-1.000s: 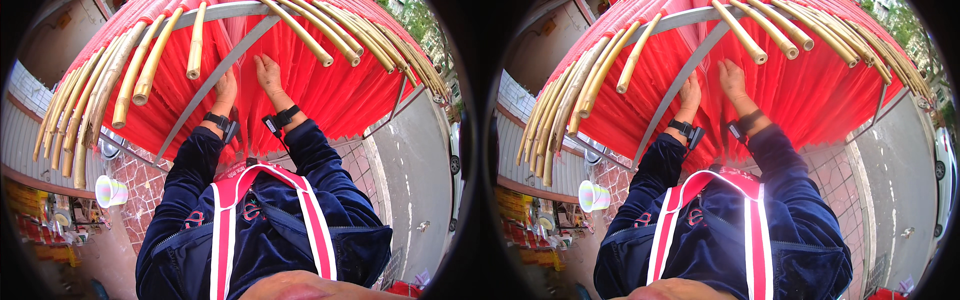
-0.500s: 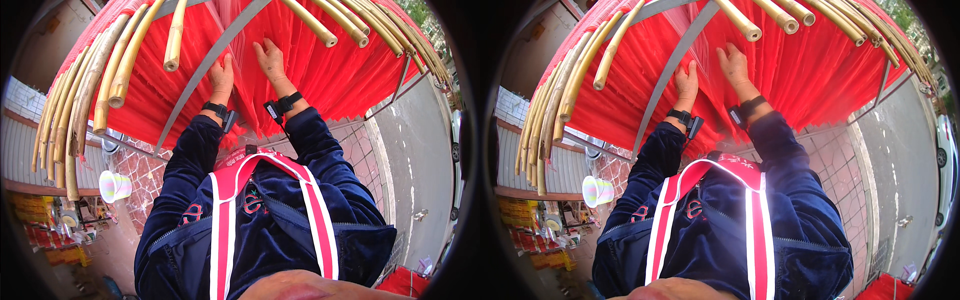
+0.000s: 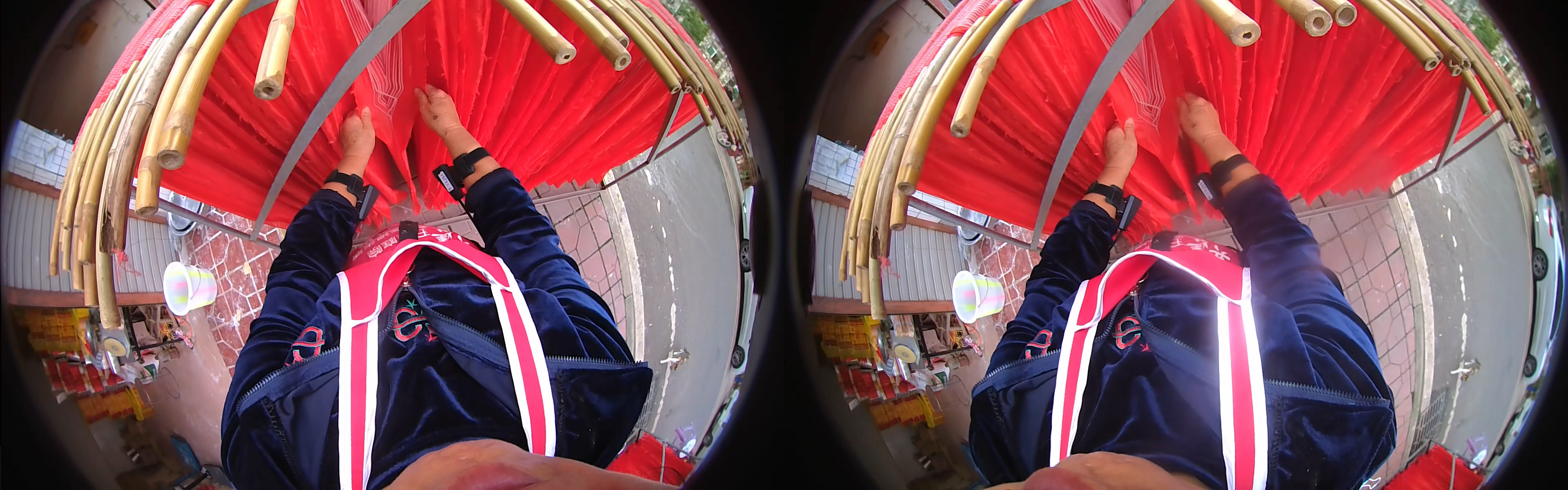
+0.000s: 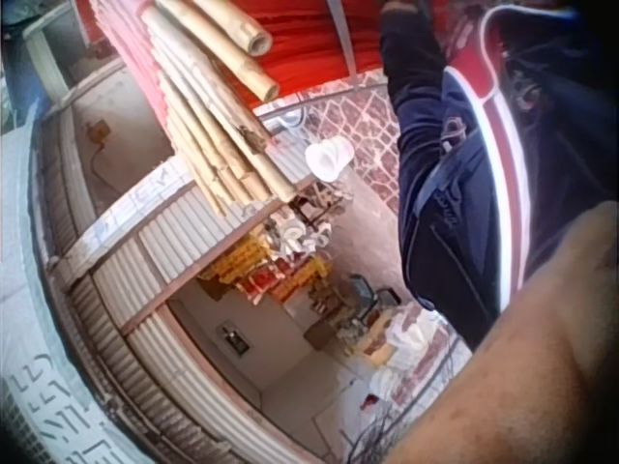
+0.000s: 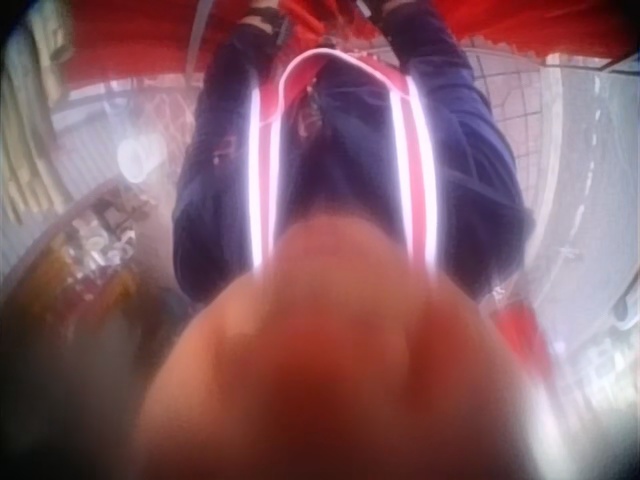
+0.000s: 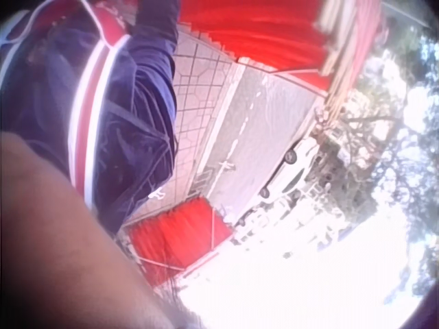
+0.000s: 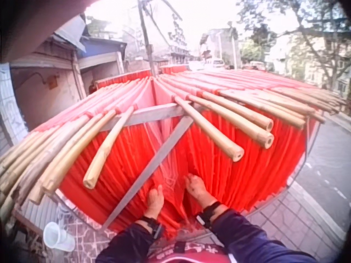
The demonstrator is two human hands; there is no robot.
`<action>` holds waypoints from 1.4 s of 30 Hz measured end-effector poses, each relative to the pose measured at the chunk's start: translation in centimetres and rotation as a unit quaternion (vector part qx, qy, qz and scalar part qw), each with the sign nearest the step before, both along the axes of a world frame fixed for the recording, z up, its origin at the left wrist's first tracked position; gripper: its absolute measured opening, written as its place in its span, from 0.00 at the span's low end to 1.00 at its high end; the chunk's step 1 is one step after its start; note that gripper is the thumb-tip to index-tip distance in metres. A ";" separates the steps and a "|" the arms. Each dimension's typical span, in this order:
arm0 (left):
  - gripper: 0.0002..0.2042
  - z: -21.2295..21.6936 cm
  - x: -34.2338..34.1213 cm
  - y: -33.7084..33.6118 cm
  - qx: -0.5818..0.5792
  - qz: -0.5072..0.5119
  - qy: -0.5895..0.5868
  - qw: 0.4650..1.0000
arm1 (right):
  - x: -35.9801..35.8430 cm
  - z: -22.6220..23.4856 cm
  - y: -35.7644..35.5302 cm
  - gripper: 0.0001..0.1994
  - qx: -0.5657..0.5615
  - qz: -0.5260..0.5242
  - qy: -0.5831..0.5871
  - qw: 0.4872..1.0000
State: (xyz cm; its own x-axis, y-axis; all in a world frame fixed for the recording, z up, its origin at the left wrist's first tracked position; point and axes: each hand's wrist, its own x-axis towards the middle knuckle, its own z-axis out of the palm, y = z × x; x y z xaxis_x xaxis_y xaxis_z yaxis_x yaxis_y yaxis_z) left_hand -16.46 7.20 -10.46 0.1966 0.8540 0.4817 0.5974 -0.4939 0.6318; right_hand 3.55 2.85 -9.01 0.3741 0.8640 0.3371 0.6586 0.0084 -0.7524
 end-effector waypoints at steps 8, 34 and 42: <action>0.25 -0.2 -2.6 1.5 -0.066 0.061 -0.028 0.996 | 2.2 0.8 -2.7 0.15 0.049 0.028 0.335 0.940; 0.16 -0.9 -7.1 -1.5 0.044 0.112 -0.109 0.987 | 2.9 -0.2 -8.6 0.12 0.125 -0.014 0.263 0.957; 0.16 -3.6 -5.7 -3.0 -0.045 0.040 -0.033 0.998 | -1.4 -1.5 -7.1 0.13 0.079 0.006 0.214 0.974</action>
